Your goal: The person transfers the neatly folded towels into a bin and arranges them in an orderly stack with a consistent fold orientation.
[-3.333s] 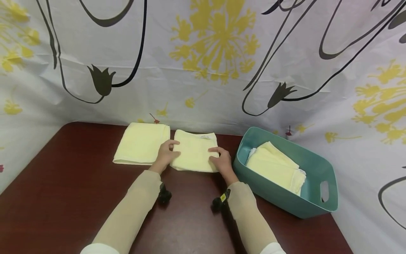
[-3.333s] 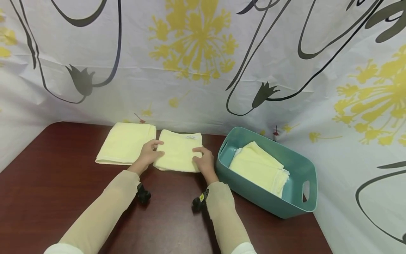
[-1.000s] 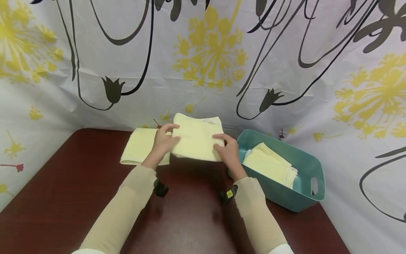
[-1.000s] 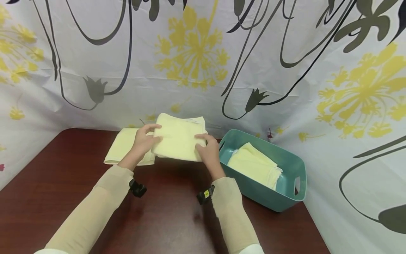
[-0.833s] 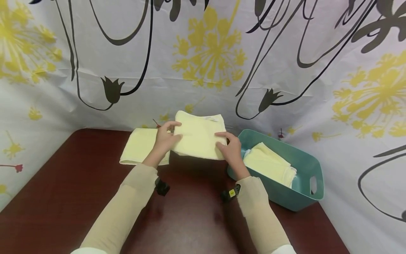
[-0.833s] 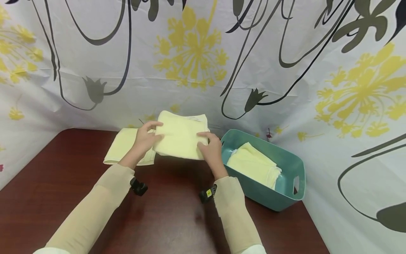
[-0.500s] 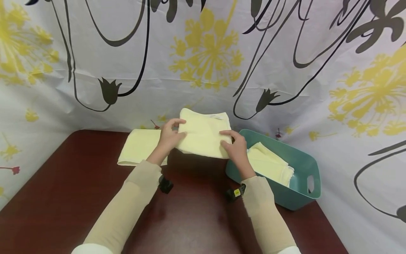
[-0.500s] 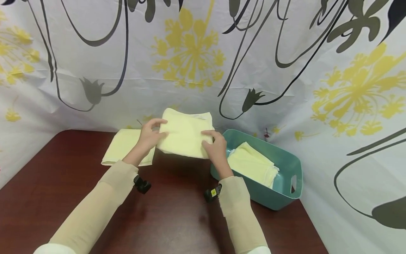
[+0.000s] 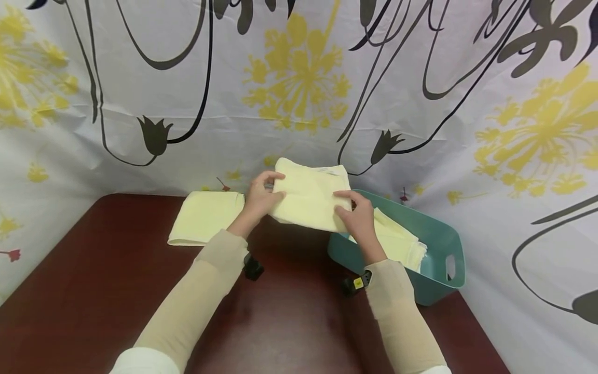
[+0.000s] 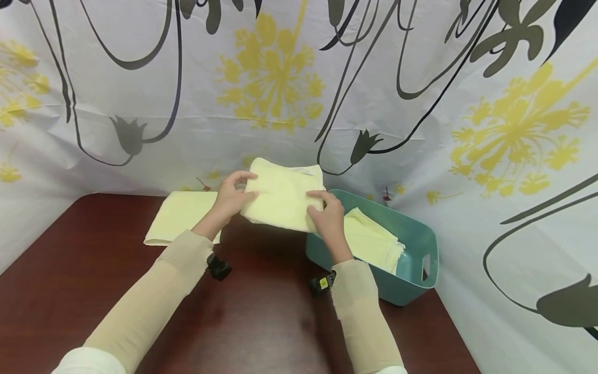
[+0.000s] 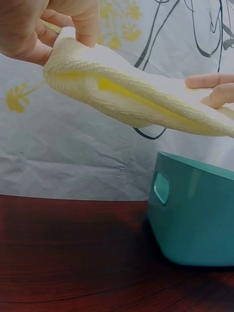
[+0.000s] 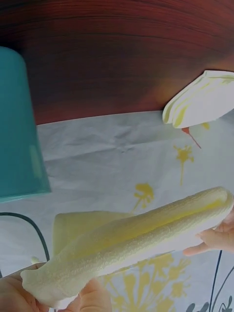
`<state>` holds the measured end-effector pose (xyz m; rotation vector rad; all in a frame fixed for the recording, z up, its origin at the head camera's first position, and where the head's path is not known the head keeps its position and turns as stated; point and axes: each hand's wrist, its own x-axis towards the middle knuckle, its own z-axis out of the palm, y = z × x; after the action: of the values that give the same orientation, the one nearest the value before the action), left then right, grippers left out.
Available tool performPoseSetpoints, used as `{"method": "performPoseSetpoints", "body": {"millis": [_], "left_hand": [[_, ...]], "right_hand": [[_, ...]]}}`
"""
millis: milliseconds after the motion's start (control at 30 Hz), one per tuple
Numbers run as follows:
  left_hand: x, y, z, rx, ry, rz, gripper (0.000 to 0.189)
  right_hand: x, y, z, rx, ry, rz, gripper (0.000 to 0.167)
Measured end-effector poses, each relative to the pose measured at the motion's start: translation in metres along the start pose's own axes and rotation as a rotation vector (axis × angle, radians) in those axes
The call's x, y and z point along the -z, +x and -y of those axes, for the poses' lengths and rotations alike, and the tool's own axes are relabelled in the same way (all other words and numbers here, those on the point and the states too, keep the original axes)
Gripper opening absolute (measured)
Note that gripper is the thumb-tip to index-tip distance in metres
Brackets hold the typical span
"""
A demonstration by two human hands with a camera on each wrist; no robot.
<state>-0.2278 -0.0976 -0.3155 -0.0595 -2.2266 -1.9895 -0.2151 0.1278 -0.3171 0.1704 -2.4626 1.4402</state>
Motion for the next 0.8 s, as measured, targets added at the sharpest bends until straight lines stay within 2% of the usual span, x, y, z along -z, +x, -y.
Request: {"method": "performPoseSetpoints", "body": {"millis": [233, 800], "left_hand": [[-0.012, 0.003, -0.004, -0.008, -0.033, 0.041, 0.038], [-0.037, 0.015, -0.006, 0.001, -0.015, 0.052, 0.036]], "right_hand": [[0.01, 0.001, -0.006, -0.007, -0.012, -0.031, 0.032], [0.034, 0.001, -0.017, -0.017, -0.035, -0.05, 0.029]]}}
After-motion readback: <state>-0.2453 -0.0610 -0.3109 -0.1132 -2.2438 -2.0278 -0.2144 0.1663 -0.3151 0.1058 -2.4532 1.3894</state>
